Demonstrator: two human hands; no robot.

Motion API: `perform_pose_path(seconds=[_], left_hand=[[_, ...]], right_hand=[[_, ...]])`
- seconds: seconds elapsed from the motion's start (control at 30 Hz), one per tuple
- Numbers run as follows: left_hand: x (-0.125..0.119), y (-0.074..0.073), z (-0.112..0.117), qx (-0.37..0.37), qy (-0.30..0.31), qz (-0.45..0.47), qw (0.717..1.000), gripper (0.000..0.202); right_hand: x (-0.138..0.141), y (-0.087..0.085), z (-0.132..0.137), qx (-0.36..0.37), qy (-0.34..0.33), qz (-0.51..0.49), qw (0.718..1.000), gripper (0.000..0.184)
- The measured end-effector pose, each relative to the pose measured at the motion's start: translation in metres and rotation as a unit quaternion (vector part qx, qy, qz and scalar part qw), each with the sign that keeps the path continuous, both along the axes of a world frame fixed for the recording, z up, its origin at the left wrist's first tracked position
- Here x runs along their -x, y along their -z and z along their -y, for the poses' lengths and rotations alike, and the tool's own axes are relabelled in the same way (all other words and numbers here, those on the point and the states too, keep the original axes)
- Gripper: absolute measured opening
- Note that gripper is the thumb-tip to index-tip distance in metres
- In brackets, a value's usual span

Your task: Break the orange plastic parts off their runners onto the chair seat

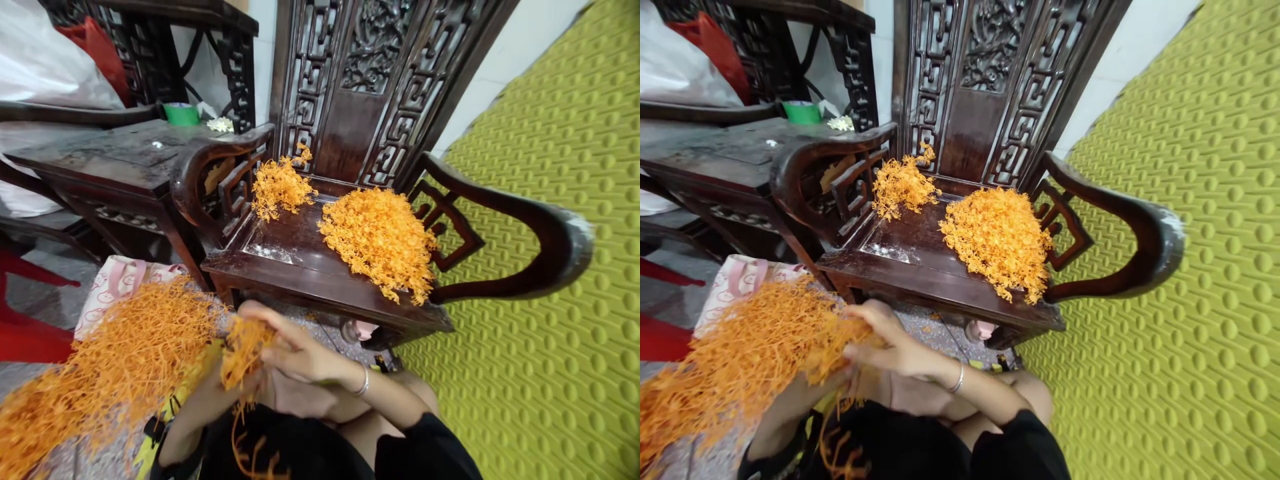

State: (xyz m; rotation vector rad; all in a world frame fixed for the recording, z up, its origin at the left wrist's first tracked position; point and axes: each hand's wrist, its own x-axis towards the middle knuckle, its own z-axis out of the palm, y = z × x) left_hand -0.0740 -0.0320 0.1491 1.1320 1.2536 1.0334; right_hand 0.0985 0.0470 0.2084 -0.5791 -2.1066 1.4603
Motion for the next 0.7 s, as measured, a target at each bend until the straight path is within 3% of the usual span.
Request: perform_pose_path(seconds=[0.03, 0.1, 0.17, 0.3, 0.43, 0.57, 0.7], left_hand=[[0.002, 0.001, 0.002, -0.003, 0.054, -0.003, 0.999, 0.017], [0.010, 0.003, 0.007, -0.009, 0.133, -0.024, 0.991, 0.015], [0.027, 0.007, 0.012, -0.023, 0.135, -0.072, 0.988, 0.016], [0.086, 0.015, 0.021, -0.072, 0.023, -0.231, 0.970, 0.012], [0.137, 0.010, 0.021, -0.137, -0.082, -0.372, 0.914, 0.017], [0.156, 0.012, 0.006, -0.118, -0.235, -0.485, 0.834, 0.025], [0.172, 0.039, -0.009, -0.071, -0.322, -0.498, 0.802, 0.044]], right_hand=[[0.008, 0.002, 0.004, 0.006, 0.007, 0.014, 1.000, 0.033], [0.020, 0.003, 0.005, 0.010, 0.032, 0.032, 0.999, 0.033], [0.026, -0.002, 0.000, 0.009, 0.038, 0.033, 0.999, 0.038], [0.041, -0.018, -0.009, 0.001, 0.002, -0.007, 1.000, 0.041], [0.064, -0.026, -0.009, 0.000, 0.022, -0.027, 0.999, 0.041], [0.093, -0.026, -0.009, 0.060, 0.069, -0.085, 0.992, 0.043], [0.124, -0.017, -0.018, 0.125, 0.076, -0.116, 0.982, 0.046]])
